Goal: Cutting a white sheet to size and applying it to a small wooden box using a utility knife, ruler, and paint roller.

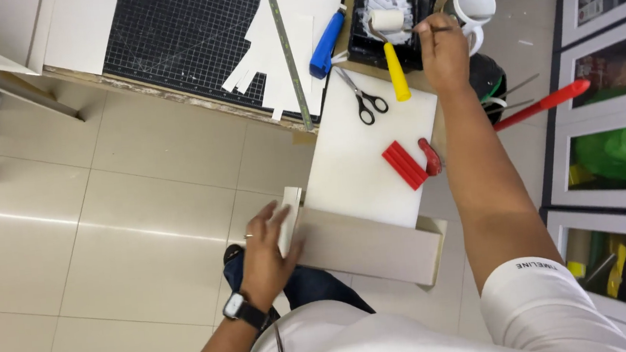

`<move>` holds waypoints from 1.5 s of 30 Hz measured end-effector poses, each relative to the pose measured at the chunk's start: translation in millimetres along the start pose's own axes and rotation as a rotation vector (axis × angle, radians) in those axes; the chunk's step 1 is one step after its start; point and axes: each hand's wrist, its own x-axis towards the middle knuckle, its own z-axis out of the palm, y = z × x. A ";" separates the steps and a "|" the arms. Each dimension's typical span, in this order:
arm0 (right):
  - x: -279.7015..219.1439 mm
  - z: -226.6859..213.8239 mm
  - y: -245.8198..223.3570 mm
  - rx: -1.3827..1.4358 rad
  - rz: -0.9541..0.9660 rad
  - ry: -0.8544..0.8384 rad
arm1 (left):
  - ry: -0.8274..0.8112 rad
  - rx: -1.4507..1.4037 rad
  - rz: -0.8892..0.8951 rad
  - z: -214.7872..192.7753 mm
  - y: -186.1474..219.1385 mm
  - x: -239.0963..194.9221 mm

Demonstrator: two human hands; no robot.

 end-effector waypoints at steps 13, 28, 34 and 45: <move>-39.4 -7.1 -88.5 0.346 0.468 0.292 | -0.234 -0.312 -0.470 6.5 -27.7 -7.2; -208.8 17.1 -373.9 0.191 0.481 0.052 | -0.306 -0.684 -0.625 7.8 -65.7 -16.2; -215.5 30.1 -376.6 0.103 0.471 0.013 | -0.343 -0.712 -0.595 7.0 -73.7 -16.2; -209.4 42.2 -380.1 0.068 0.422 0.062 | -0.363 -0.777 -0.580 9.4 -82.1 -19.9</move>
